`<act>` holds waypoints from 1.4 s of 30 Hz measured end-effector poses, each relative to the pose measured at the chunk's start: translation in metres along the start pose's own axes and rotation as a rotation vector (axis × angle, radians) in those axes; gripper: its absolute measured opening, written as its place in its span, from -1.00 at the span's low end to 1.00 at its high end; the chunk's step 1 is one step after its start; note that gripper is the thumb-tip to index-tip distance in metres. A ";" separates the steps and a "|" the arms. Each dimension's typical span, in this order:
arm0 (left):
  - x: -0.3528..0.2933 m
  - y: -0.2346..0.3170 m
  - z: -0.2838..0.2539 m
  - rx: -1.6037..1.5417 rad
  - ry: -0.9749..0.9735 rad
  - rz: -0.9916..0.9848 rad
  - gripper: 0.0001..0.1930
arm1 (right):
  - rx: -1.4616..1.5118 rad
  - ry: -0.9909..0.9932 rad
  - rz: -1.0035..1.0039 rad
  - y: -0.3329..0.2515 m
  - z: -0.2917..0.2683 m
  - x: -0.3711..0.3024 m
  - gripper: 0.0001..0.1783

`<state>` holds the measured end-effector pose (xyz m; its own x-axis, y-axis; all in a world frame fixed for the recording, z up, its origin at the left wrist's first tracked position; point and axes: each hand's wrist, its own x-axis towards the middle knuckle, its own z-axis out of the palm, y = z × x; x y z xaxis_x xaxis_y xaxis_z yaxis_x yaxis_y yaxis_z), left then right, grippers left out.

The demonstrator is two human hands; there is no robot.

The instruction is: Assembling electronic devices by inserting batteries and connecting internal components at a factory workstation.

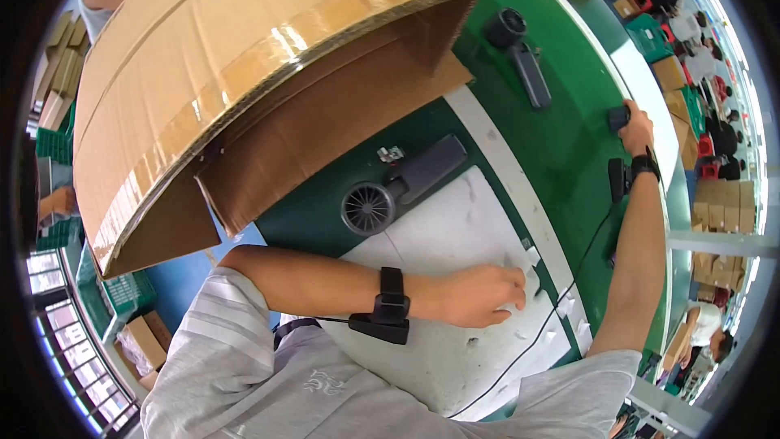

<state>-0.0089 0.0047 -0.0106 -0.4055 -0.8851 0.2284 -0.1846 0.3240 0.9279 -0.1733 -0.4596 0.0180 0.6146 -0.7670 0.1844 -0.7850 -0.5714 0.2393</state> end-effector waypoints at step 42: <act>0.035 -0.054 0.055 0.283 -0.098 0.243 -0.87 | 1.246 -0.154 -0.958 -0.511 -0.209 -0.142 -0.59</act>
<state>-0.0625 -0.0254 -0.0694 -0.5488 -0.7395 0.3898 -0.3067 0.6119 0.7290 0.1570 0.0023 0.0686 0.9479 0.0280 0.3174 0.2575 -0.6539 -0.7114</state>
